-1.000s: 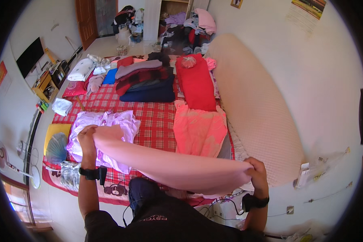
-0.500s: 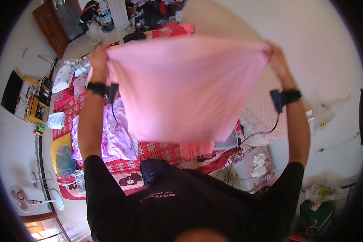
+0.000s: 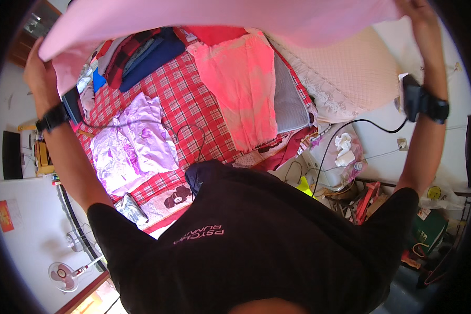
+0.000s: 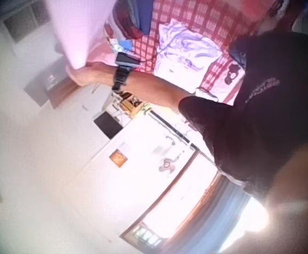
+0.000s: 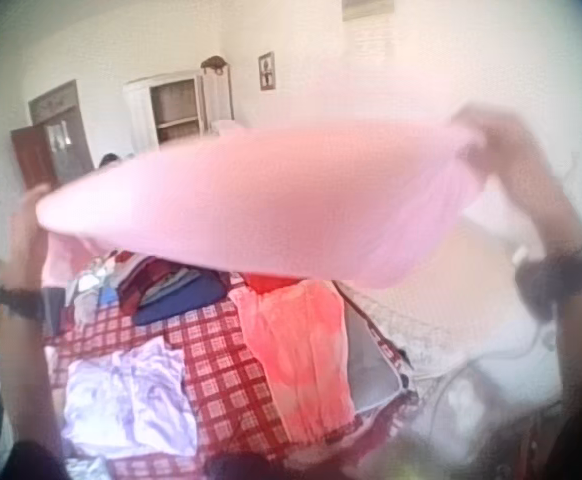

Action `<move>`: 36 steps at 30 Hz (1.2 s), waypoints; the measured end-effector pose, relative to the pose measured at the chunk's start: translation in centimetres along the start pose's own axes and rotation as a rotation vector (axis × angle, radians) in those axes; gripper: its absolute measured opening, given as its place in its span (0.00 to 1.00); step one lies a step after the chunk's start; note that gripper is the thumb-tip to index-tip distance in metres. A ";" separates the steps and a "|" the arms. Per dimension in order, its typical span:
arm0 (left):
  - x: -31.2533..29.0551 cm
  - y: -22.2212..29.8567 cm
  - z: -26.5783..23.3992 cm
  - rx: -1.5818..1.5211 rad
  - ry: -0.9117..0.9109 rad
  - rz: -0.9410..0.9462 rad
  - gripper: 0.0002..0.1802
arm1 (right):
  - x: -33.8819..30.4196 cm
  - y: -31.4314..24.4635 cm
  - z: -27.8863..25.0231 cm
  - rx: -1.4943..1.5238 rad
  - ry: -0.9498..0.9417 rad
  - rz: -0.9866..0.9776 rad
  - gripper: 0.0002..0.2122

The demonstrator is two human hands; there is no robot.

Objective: The person folds a floral purple blanket on a bed, smooths it out, and then retrieves a checkered pillowcase from a wardrobe and folds it.

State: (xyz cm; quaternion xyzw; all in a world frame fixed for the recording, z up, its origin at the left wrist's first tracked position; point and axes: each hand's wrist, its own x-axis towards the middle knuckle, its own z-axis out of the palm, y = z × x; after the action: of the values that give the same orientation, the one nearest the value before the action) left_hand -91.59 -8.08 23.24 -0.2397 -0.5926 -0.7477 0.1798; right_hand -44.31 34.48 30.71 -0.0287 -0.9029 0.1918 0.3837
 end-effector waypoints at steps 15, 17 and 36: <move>-39.0 -34.2 -23.0 0.584 -0.061 -0.975 0.12 | -35.7 5.9 33.8 0.201 -0.763 0.473 0.10; -45.8 -34.3 -21.1 0.580 -0.204 -1.139 0.11 | -40.9 6.1 33.7 0.141 -0.910 0.568 0.10; -46.1 -27.2 -25.7 0.699 -0.132 -1.157 0.12 | -42.9 3.7 32.7 0.236 -1.180 0.831 0.08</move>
State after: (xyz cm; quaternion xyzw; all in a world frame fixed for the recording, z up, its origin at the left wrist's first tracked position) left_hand -72.50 -27.39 -29.57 0.1431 -0.8420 -0.4719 -0.2187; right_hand -37.50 18.79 -20.57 -0.2192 -0.8472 0.4011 -0.2708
